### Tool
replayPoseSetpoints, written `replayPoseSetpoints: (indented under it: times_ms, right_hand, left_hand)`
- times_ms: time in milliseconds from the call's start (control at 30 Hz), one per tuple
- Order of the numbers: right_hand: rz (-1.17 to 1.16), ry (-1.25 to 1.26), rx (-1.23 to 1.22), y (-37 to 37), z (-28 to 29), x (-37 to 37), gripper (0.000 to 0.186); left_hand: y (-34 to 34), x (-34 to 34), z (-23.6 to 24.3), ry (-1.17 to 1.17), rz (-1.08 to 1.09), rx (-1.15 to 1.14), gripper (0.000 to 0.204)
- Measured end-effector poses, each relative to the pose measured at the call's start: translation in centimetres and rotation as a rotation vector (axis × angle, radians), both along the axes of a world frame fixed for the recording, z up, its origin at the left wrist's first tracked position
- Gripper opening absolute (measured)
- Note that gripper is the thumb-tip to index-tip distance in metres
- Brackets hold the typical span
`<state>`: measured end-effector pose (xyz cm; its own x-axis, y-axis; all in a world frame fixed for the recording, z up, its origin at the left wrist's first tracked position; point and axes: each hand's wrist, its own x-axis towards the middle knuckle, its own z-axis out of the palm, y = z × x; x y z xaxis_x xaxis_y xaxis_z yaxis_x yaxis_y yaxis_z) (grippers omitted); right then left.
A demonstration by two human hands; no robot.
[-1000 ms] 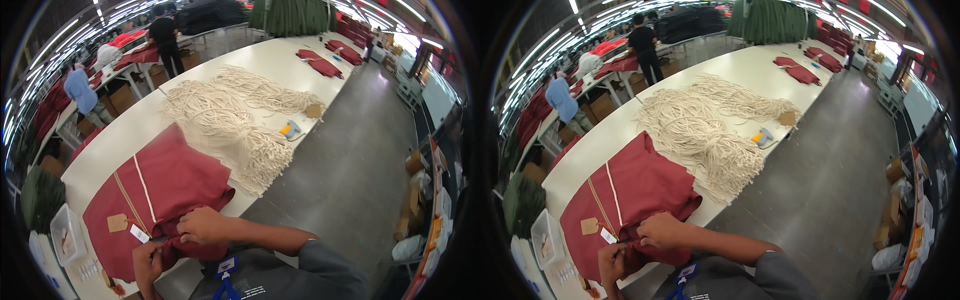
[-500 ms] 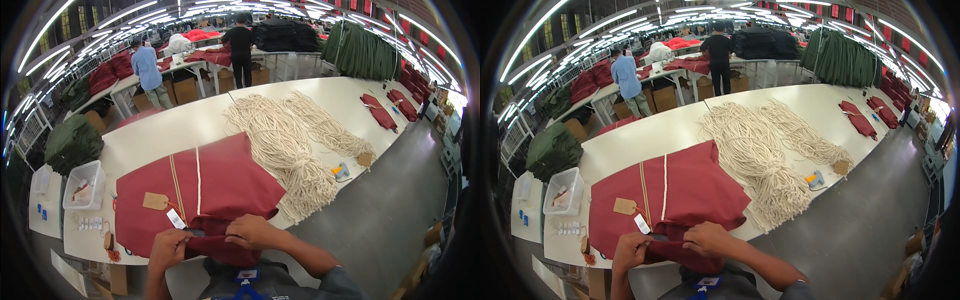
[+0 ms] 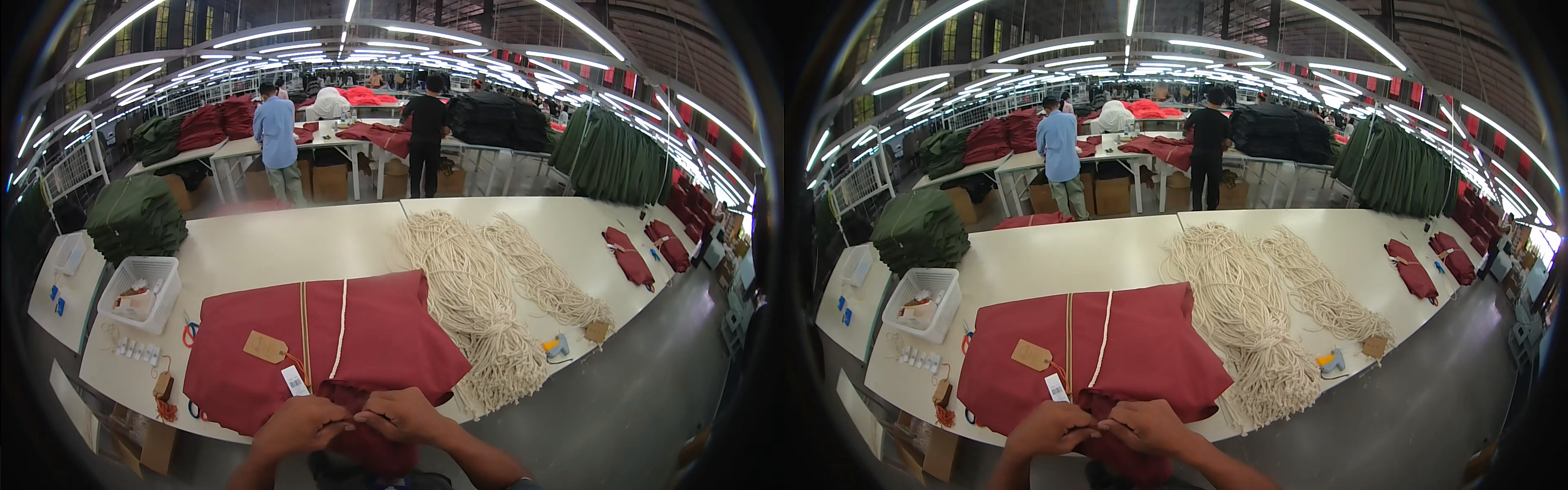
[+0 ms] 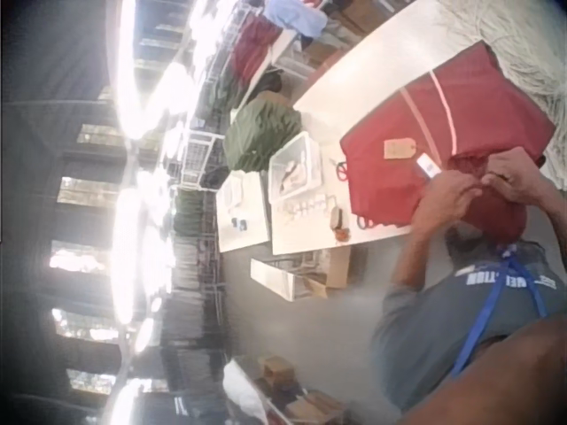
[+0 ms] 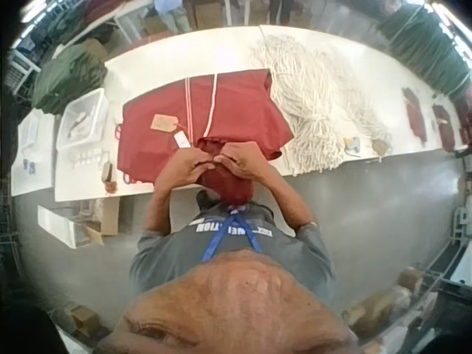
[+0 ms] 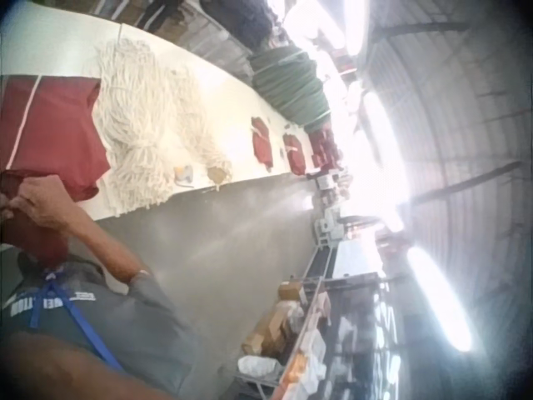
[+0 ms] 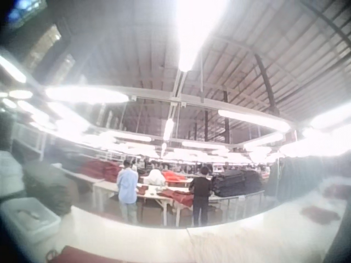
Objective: The person ties a white drawstring on a folded maroon garment, trims the excess with scissors, and attaches a cardboard tag to the drawstring. The person then folds the garment and places it on the table.
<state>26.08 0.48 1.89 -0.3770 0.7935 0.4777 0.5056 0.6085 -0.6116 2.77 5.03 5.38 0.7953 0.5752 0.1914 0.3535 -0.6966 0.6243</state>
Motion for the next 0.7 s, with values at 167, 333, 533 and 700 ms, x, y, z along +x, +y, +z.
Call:
replayPoseSetpoints:
  times_ms: [167,333,533,700]
  right_hand:
    - [-0.056,-0.045,0.013,1.9,-1.4,1.6,0.036]
    - [-0.069,0.18,-0.019,4.9,-4.5,1.3,0.043]
    - [-0.013,0.247,-0.005,8.8,-7.5,-0.7,0.042]
    - [0.025,0.344,-0.001,12.1,-9.0,-1.6,0.044]
  left_hand:
    - [0.3,-3.6,0.6,-0.036,-0.013,-0.01,0.022]
    - [0.3,-5.1,2.0,-0.303,-0.169,-0.058,0.022]
    - [-0.4,-6.2,3.7,-0.7,-0.351,-0.189,0.049]
    - [0.9,-5.5,4.6,-0.857,-0.688,-0.232,0.052]
